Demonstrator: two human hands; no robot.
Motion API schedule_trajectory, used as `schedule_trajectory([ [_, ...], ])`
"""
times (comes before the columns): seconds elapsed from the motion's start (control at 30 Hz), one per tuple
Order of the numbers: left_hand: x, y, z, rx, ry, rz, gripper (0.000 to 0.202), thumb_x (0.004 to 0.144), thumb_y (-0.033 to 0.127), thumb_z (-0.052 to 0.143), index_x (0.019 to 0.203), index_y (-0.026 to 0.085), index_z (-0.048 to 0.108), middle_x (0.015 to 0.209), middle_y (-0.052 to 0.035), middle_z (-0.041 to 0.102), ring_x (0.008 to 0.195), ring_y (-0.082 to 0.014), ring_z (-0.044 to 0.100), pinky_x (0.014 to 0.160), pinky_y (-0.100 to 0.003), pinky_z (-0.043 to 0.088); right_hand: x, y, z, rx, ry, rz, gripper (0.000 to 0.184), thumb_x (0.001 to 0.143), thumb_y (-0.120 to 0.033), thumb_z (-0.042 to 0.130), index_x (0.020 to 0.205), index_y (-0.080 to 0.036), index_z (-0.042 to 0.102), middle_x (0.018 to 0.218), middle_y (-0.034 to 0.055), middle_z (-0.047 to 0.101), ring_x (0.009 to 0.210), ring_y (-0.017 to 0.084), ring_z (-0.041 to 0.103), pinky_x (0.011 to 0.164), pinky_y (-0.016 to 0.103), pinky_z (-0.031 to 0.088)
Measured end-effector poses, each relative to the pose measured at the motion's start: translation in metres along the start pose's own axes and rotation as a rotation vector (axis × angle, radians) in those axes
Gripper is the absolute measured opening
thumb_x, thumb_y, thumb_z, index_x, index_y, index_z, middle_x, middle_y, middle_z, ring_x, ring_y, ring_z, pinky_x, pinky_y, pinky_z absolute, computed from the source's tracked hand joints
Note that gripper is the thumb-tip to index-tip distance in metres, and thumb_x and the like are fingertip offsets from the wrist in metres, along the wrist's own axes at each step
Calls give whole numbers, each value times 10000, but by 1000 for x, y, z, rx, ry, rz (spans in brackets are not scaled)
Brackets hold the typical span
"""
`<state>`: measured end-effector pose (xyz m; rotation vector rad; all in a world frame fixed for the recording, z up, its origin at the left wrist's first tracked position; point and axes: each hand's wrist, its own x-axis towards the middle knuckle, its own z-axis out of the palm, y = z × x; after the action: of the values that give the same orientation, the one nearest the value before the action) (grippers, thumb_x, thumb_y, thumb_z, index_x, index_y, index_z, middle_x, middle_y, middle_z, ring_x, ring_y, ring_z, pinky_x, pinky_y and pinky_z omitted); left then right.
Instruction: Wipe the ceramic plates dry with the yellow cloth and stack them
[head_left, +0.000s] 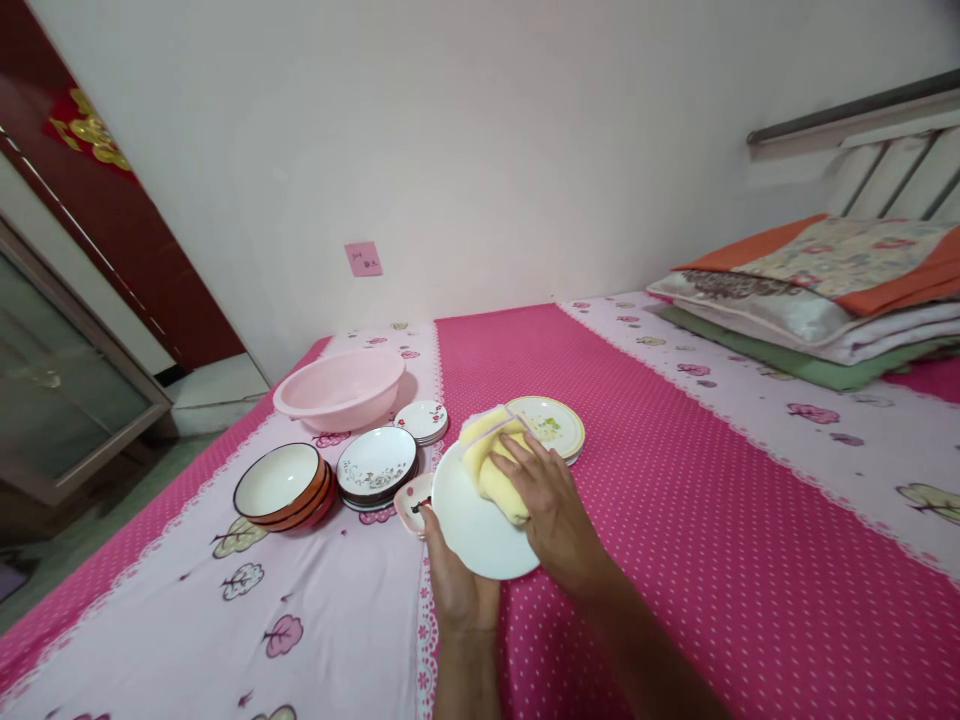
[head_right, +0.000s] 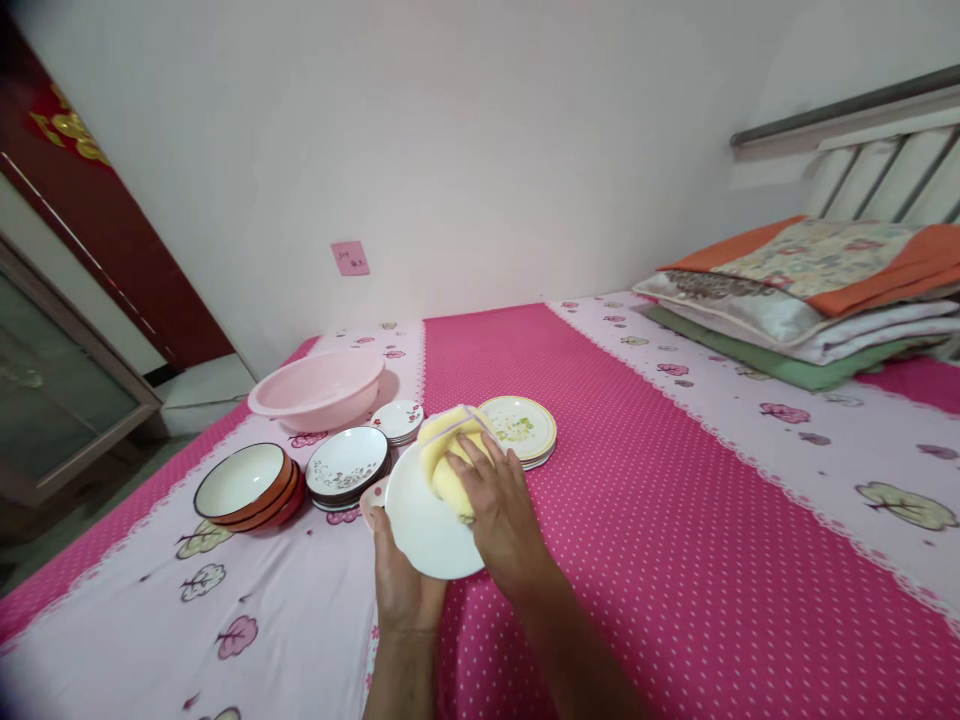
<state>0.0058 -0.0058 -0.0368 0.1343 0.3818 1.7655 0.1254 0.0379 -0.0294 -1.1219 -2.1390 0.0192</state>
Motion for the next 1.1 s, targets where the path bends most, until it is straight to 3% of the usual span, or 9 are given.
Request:
schedule_trajectory([
  [0.3,2,15,4,107,160,177,547,1039,572,444,1517,330,556,1513,-86,619,1383,-318,577,1128,-469,485,-22,1,-29,58,-180,67,558,924,-29,415,1380,-239,658,1543,98,578,1456,324,507,1114,531,520],
  [0.47,9,26,-3,70,208,126,625,1038,623,367,1484,256,605,1431,-122,680,1346,-337,607,1140,-484,472,-52,-18,-35,170,-110,-102,521,969,-92,411,1435,-230,598,1533,84,590,1440,256,532,1167,466,491],
  [0.53,12,30,-13,52,169,50,691,1011,680,358,1462,233,630,1389,-140,704,1325,-360,621,1140,-505,470,-55,-32,-38,176,-100,-166,543,955,-47,403,1426,-230,598,1512,71,612,1425,226,546,1192,435,464],
  [0.63,14,36,-38,44,-1,-150,798,948,746,421,1446,164,643,1339,-200,718,1283,-392,646,1138,-522,471,-51,-54,-38,168,-96,-253,503,964,-22,427,1387,-209,625,1476,77,643,1391,227,574,1175,419,476],
  [0.73,14,37,-59,62,-154,-218,655,980,611,506,1505,228,583,1265,-153,759,1171,-306,723,1094,-437,521,-40,-69,-28,157,-47,-283,430,1007,-92,474,1394,-202,625,1494,95,626,1429,254,531,1195,451,446],
  [0.8,13,34,-63,46,-172,-180,554,1014,457,523,1543,292,529,1203,-89,788,1080,-228,758,1043,-342,551,-30,-72,-16,143,-49,-251,398,1019,-134,496,1379,-221,641,1500,83,622,1449,259,507,1209,467,419],
  [0.9,11,22,-50,-44,-125,-140,566,1033,354,520,1581,227,464,1244,-119,770,1114,-208,747,1060,-312,537,-14,-65,2,117,-61,-176,351,1029,-206,523,1343,-259,671,1496,47,629,1449,270,499,1223,506,370],
  [1.0,9,9,-27,-101,-79,-133,604,1049,465,492,1583,185,458,1393,-180,690,1272,-251,672,1127,-377,495,-3,-50,10,74,-60,-98,405,1033,-213,510,1414,-283,628,1546,41,583,1488,276,442,1250,535,280],
  [1.1,6,1,-13,-90,-24,-86,588,1049,532,457,1554,237,514,1481,-153,636,1370,-280,596,1174,-422,447,-1,-35,8,20,-37,-16,492,1013,-118,465,1452,-295,598,1578,45,548,1515,277,398,1254,557,225],
])
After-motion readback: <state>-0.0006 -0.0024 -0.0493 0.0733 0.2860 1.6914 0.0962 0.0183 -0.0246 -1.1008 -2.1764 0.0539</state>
